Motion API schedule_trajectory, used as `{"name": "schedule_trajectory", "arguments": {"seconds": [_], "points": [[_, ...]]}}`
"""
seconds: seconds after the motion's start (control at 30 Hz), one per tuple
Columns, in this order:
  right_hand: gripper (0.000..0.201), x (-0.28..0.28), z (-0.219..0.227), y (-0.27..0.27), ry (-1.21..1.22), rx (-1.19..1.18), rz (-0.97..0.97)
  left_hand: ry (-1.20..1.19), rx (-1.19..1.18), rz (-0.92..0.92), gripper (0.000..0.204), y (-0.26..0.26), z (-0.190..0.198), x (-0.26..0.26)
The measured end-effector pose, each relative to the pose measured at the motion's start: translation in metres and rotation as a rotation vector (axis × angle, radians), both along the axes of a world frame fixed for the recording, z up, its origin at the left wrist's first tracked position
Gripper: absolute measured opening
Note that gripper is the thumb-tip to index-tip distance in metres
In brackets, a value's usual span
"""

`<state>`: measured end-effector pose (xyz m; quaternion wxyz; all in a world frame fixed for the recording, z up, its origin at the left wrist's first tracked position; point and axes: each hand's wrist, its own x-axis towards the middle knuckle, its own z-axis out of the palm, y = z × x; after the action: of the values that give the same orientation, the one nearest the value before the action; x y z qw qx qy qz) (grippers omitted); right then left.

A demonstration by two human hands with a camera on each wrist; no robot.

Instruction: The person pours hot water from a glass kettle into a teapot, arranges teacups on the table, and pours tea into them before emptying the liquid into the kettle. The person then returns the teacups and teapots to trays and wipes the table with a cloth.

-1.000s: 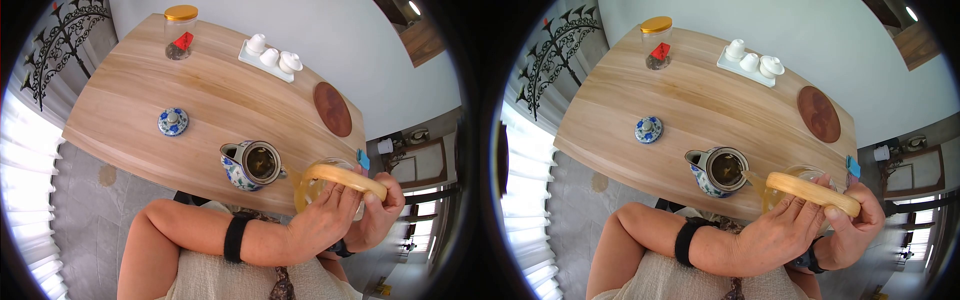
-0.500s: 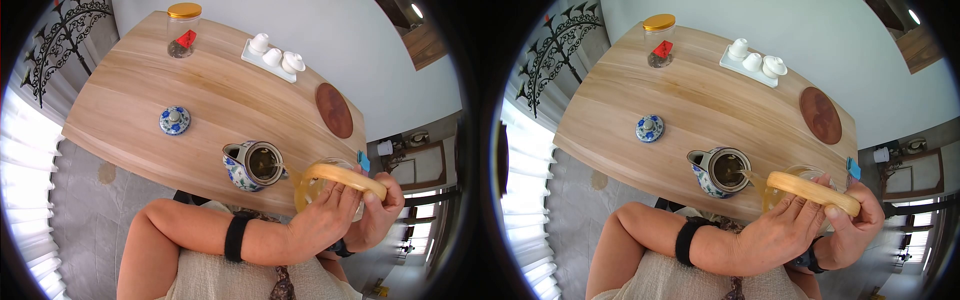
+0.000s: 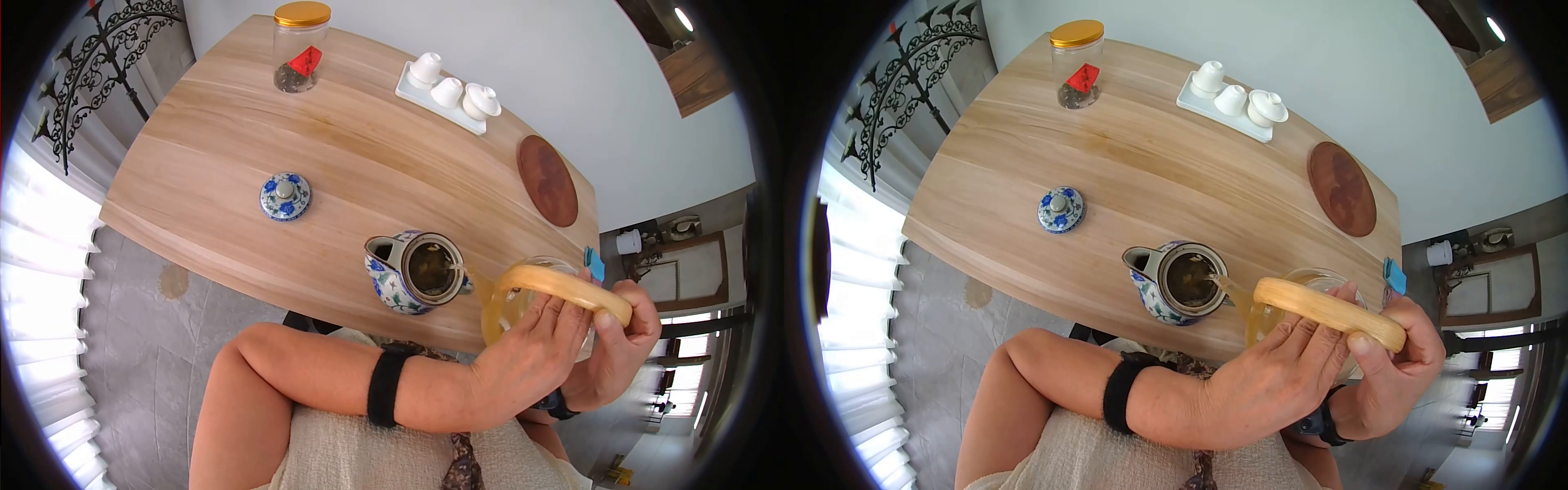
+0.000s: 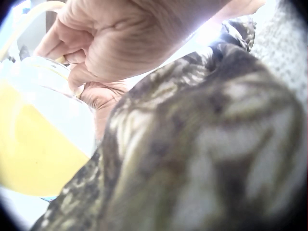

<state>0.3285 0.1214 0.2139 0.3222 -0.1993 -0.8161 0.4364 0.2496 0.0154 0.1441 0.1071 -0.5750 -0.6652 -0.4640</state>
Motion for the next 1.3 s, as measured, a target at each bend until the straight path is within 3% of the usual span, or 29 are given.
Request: {"name": "schedule_trajectory", "arguments": {"seconds": [1.3], "points": [[0.02,-0.002,-0.014,-0.004,-0.041,-0.087,-0.065,-0.01,0.006,-0.031,0.052,0.004,-0.019,0.003]]}}
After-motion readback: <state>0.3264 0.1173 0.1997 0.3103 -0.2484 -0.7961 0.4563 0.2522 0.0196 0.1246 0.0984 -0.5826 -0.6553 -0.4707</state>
